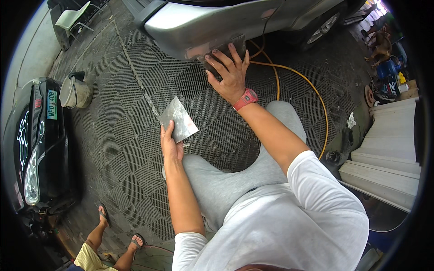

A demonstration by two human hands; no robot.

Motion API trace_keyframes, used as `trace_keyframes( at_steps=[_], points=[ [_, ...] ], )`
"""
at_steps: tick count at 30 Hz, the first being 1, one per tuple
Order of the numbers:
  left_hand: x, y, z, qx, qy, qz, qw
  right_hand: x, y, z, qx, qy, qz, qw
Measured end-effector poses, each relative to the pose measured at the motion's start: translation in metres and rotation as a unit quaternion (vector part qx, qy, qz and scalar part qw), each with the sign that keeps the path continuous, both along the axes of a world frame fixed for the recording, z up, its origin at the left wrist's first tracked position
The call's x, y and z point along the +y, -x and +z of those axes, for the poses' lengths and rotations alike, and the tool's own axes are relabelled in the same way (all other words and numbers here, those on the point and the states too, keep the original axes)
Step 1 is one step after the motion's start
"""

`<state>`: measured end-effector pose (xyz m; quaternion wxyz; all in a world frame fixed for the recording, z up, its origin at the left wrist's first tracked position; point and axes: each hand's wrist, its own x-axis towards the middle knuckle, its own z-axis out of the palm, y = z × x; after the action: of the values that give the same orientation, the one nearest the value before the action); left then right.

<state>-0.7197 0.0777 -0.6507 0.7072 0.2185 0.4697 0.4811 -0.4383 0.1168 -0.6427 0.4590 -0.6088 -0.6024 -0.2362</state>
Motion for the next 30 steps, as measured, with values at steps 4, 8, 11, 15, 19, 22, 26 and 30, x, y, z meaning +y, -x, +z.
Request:
trace_keyframes(
  at_steps=[4,8,11,15,19,22,26,30],
  points=[
    [0.001,0.0,-0.002,0.004,0.002,0.007,1.0,-0.008,-0.004,0.001,0.048,-0.011,-0.012,0.999],
    [0.001,-0.001,-0.003,0.007,-0.008,-0.002,1.0,0.003,-0.006,0.016,0.034,-0.048,-0.027,0.998],
    [0.002,-0.003,-0.003,-0.005,-0.015,-0.017,1.0,0.009,-0.011,0.001,-0.006,-0.044,-0.014,0.999],
    [0.002,-0.006,0.002,0.016,0.0,0.0,1.0,-0.016,-0.009,0.002,0.048,0.023,-0.006,0.999],
    [0.001,-0.005,-0.004,0.012,-0.003,-0.002,1.0,-0.005,0.002,0.026,0.219,-0.068,0.004,0.973],
    [0.001,-0.006,-0.002,0.02,-0.005,-0.006,1.0,0.002,0.015,0.03,0.155,-0.052,-0.013,0.986],
    [0.003,-0.009,0.002,0.031,0.005,-0.004,1.0,-0.004,0.013,0.011,0.062,0.005,-0.015,0.998],
    [0.003,-0.006,-0.004,0.02,-0.01,-0.013,1.0,-0.012,-0.005,0.009,0.054,-0.005,-0.024,0.998]
  ],
)
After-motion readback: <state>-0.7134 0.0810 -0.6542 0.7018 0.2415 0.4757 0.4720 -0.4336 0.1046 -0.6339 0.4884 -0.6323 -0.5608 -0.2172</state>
